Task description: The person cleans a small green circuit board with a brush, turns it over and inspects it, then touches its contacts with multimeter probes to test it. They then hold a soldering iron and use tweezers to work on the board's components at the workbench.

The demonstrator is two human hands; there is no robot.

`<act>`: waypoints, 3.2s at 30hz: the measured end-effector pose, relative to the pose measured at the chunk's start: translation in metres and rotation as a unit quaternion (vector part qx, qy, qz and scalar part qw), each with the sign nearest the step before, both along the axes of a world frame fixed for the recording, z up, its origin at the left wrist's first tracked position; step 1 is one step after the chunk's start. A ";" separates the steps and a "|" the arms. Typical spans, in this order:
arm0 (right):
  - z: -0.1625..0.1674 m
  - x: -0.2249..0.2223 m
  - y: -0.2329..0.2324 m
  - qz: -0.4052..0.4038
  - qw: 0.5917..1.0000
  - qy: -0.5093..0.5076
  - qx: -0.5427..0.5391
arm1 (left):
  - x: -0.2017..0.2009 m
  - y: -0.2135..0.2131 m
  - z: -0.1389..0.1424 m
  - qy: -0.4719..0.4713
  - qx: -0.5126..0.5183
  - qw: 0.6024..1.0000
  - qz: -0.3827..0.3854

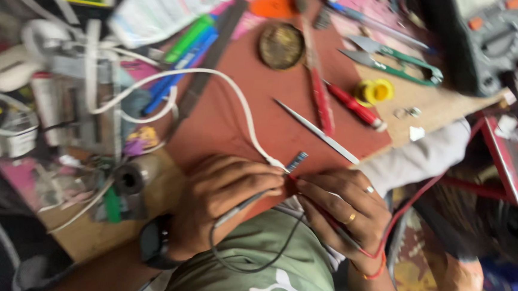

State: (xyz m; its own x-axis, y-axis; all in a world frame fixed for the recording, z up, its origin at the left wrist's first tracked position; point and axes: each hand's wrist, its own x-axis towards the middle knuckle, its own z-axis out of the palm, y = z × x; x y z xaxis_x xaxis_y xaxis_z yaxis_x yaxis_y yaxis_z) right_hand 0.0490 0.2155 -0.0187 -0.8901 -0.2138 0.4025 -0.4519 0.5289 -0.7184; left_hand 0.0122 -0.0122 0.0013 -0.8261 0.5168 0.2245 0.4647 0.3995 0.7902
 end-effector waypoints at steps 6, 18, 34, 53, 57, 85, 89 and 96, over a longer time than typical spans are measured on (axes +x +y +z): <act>0.009 0.002 -0.012 -0.033 0.999 -0.021 0.010 | 0.003 -0.006 -0.003 -0.004 0.007 1.000 0.001; 0.001 0.002 0.000 -0.004 1.000 0.000 0.011 | 0.000 0.000 -0.001 -0.001 0.017 1.000 -0.007; -0.005 0.000 0.004 0.003 1.000 -0.001 -0.013 | -0.001 0.005 -0.005 0.006 -0.009 1.000 0.001; 0.000 0.004 0.009 -0.006 1.000 -0.018 -0.009 | -0.001 0.012 0.002 -0.009 -0.016 1.000 -0.003; -0.001 0.005 0.009 -0.008 1.000 -0.013 -0.004 | 0.000 0.012 0.001 -0.005 -0.017 1.000 0.000; -0.007 0.007 0.003 -0.012 1.000 0.018 0.010 | -0.002 0.009 0.000 -0.005 -0.010 1.000 -0.007; -0.006 0.009 -0.001 -0.032 0.999 0.002 0.034 | -0.001 0.005 -0.001 -0.007 -0.001 1.000 -0.012; -0.014 0.009 -0.003 -0.023 0.997 0.057 0.041 | -0.002 0.007 -0.004 0.000 0.000 1.000 -0.009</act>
State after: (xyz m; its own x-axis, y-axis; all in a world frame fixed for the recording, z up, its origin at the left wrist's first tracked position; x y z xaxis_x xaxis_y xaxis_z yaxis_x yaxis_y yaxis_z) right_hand 0.0578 0.2128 -0.0324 -0.8489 -0.2096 0.4851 -0.5022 0.6057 -0.6171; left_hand 0.0105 -0.0053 -0.0027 -0.8164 0.5319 0.2250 0.4725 0.3911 0.7898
